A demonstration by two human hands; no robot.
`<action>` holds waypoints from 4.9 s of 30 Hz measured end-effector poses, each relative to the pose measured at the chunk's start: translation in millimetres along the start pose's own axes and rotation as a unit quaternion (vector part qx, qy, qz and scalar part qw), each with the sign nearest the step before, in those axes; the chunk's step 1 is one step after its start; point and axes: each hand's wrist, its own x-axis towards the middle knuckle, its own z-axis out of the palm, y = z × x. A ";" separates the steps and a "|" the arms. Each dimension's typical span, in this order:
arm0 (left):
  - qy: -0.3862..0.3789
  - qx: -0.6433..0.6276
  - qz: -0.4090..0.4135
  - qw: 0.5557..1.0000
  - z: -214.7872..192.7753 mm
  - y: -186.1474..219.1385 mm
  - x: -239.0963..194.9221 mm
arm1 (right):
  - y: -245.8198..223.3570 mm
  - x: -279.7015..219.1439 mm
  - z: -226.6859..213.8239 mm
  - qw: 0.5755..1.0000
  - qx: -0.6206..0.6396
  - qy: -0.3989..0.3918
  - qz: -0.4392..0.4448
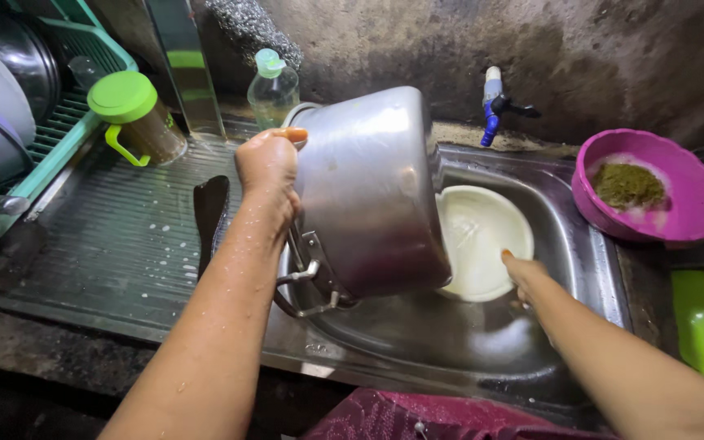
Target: The person washes a metal pot, a yellow plastic container with a green lid, and a black spatula in a kitchen sink using a sponge and running water. They then move to the stove, open a pot of yellow liquid, stir it with the spatula, and cover it.
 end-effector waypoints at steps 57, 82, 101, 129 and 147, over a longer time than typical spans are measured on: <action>0.068 -0.266 -0.443 0.853 -62.3 -141.6 9.0 | -127.8 -214.7 -102.2 0.951 0.246 -0.186 0.027; -0.117 -0.245 -0.563 0.781 78.8 -130.8 -151.6 | 59.4 -189.6 -248.1 0.829 0.559 -0.032 -0.001; -0.487 0.003 -0.476 0.732 363.7 -201.8 -339.8 | 134.3 -160.3 -501.4 0.844 0.514 0.153 -0.021; -0.375 -0.069 -0.449 0.808 545.7 -361.4 -329.4 | 257.1 -43.5 -518.4 0.741 0.653 0.158 -0.022; -0.242 -0.387 -0.579 0.676 639.0 -451.3 -294.8 | 302.8 -8.2 -446.2 0.722 0.665 0.190 -0.010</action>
